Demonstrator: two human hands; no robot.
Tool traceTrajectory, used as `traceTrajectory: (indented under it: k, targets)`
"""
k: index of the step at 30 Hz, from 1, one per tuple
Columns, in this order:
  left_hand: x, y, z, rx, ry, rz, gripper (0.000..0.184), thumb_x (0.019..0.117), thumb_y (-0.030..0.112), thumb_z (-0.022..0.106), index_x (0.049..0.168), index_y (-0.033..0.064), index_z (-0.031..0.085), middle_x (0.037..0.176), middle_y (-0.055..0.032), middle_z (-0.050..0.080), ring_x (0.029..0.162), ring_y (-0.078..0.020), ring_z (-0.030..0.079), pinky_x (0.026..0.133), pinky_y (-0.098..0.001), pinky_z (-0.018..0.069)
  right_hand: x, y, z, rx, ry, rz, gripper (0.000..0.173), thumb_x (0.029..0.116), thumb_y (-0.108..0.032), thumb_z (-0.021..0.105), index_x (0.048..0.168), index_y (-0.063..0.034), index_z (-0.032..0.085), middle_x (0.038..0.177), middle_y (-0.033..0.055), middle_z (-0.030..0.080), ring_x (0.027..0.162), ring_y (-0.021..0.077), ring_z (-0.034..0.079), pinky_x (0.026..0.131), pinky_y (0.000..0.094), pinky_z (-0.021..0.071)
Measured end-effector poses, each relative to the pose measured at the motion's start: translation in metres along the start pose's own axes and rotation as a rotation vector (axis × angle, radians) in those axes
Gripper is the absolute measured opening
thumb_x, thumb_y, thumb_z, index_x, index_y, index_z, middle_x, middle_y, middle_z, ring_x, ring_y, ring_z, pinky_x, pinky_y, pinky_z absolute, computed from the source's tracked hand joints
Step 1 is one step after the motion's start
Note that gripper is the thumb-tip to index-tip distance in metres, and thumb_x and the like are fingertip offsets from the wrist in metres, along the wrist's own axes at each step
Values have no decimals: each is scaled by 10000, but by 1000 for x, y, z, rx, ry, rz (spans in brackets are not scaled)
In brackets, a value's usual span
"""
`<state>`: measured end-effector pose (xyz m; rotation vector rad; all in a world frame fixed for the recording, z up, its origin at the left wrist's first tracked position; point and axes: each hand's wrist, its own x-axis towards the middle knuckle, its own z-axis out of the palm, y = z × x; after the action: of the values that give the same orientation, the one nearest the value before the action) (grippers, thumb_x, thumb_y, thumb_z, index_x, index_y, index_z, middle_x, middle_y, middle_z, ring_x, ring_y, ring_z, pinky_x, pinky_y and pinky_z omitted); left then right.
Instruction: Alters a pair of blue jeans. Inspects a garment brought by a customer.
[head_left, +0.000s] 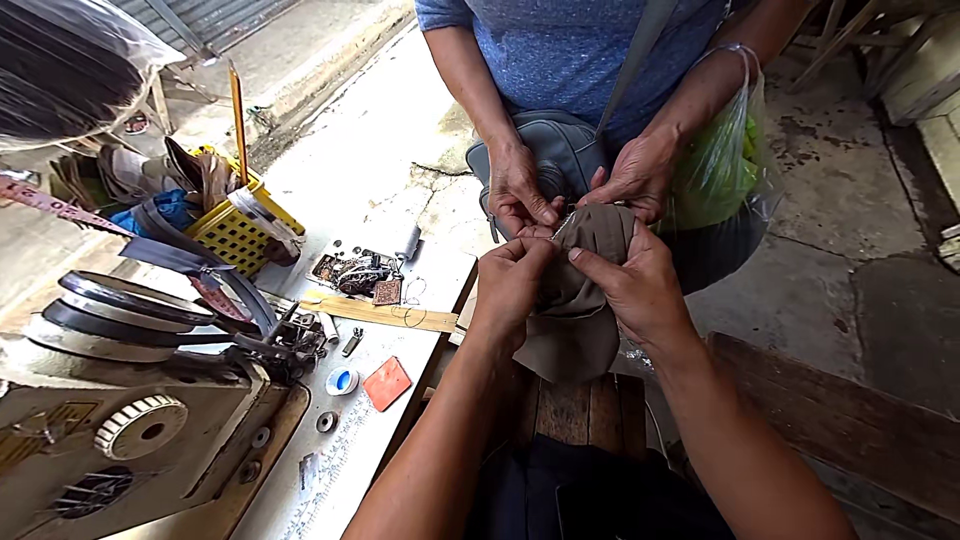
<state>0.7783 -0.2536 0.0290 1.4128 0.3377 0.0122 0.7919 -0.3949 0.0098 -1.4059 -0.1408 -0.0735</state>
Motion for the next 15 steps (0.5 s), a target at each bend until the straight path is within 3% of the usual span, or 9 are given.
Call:
traceTrajectory:
  k: [2,7,11,15]
  targets:
    - [1,-3,2,-40,3,30,244,1024,164,612,816,79,707,741,-30,671,667,-100,622,620,-263,523,0,-2,1,-4,3,4,398,863,12,755,1222,-57,598,1030,69,716,909,141,717,779,321,624]
    - [1,0,-2,-35,-35,-30,265,1037,253,593,888,85,735,858,-42,713,807,-139,670,736,-331,559,-3,-1,2,16,45,-14,411,860,9,758,1233,-64,599,1039,57,718,917,129,716,793,314,623]
    - [3,-2,3,18,-29,12,276,1020,220,638,795,77,711,716,-28,666,641,-101,615,603,-273,515,-4,1,5,33,78,-18,405,855,1,763,1226,-68,615,1040,56,716,922,131,714,797,316,620]
    - [3,-7,8,-105,-3,39,290,1048,225,584,825,87,706,748,-25,673,672,-100,630,622,-271,529,-4,0,5,7,95,-11,398,842,18,747,1205,-70,610,1013,49,721,893,119,717,762,304,620]
